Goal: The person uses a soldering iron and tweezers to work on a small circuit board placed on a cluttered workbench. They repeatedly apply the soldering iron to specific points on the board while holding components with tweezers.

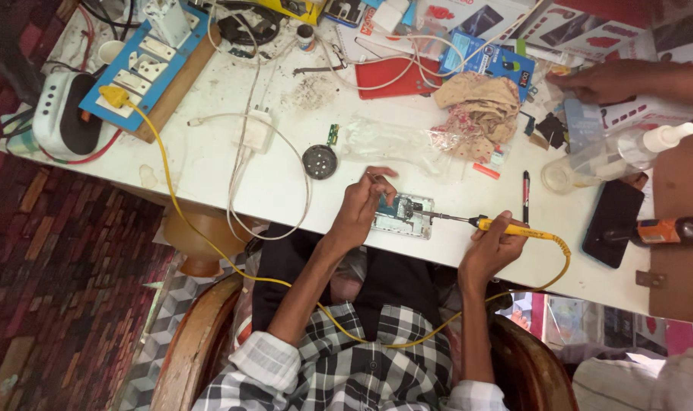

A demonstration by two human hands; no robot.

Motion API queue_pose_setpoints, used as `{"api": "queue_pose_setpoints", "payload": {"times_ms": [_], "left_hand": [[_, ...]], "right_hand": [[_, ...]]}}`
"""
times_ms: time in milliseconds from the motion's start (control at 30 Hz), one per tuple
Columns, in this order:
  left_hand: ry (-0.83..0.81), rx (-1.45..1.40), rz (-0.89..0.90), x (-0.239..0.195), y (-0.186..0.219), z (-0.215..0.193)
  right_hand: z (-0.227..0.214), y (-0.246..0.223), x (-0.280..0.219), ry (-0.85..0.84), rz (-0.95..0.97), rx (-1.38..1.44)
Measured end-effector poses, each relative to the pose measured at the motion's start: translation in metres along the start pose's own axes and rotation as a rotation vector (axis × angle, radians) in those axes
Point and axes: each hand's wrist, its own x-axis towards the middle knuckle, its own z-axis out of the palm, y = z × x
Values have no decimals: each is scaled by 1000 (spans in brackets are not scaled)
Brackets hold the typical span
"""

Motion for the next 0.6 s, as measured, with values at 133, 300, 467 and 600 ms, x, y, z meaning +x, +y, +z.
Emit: {"api": "queue_pose_setpoints", "payload": {"times_ms": [133, 300, 467, 600], "left_hand": [[2, -64, 38, -2, -8, 5], [62, -54, 81, -5, -19, 12], [46, -90, 82, -5, -23, 9], [57, -132, 49, -4, -22, 8]], "right_hand": [[-5, 7, 1, -11, -27, 39], [-7, 20, 7, -49, -51, 237], [-9, 20, 5, -24, -5, 130], [-6, 18, 4, -79, -37, 165]]}}
